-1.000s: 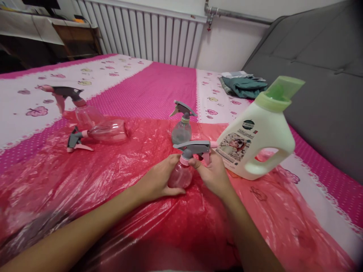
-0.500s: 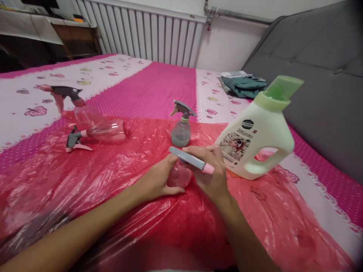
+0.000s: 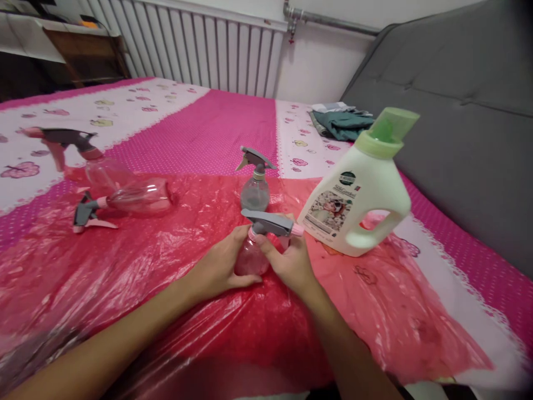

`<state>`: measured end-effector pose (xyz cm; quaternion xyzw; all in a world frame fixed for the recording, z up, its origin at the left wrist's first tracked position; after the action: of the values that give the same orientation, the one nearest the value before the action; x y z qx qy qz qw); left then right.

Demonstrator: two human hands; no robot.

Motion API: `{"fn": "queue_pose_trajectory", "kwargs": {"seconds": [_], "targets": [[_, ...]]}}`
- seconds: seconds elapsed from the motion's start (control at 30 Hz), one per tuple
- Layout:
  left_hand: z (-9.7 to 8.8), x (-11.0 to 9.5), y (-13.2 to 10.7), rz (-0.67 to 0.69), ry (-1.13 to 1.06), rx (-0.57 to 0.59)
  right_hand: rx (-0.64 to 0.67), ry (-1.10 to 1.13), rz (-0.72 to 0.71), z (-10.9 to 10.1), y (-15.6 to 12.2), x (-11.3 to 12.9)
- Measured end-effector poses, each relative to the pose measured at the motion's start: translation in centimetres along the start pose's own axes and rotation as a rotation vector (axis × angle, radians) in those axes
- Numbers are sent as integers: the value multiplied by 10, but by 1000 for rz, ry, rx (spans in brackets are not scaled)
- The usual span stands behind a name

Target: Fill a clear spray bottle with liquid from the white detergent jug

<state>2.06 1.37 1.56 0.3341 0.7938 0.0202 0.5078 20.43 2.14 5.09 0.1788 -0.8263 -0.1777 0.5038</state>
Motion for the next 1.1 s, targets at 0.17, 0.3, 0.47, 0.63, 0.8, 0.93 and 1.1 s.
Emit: {"fn": "queue_pose_trajectory", "kwargs": {"seconds": [0.17,0.3,0.47,0.63,0.8,0.93,1.1], "targets": [[-2,3,2,21,48,-3,3,13,-44,3,0,3],[-4,4,2,-20,62,10,13,69,-39,2,0,3],[-5,3,2,-7,68,-7,37,112,-77,2,-1,3],[-7,3,2,31,83,14,43,120,-67,1,-3,1],[-9,0,0,142,250,-35,77,158,-54,0,-5,1],[-12,-9,-5,193,321,-221,108,207,-94,-1,-3,7],[-7,-24,-11,403,404,-275,139,201,-79,-2,-6,4]]}}
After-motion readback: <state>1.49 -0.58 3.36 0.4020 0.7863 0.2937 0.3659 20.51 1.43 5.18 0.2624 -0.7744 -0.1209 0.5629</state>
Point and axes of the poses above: each hand's wrist, its own y-axis towards the middle knuckle, its own z-axis out of the palm, x = y × z, the point moved 2 cm from there along y, towards the middle knuckle, and after that the axes turned 12 degrees about -y, right-handed, at the moved point
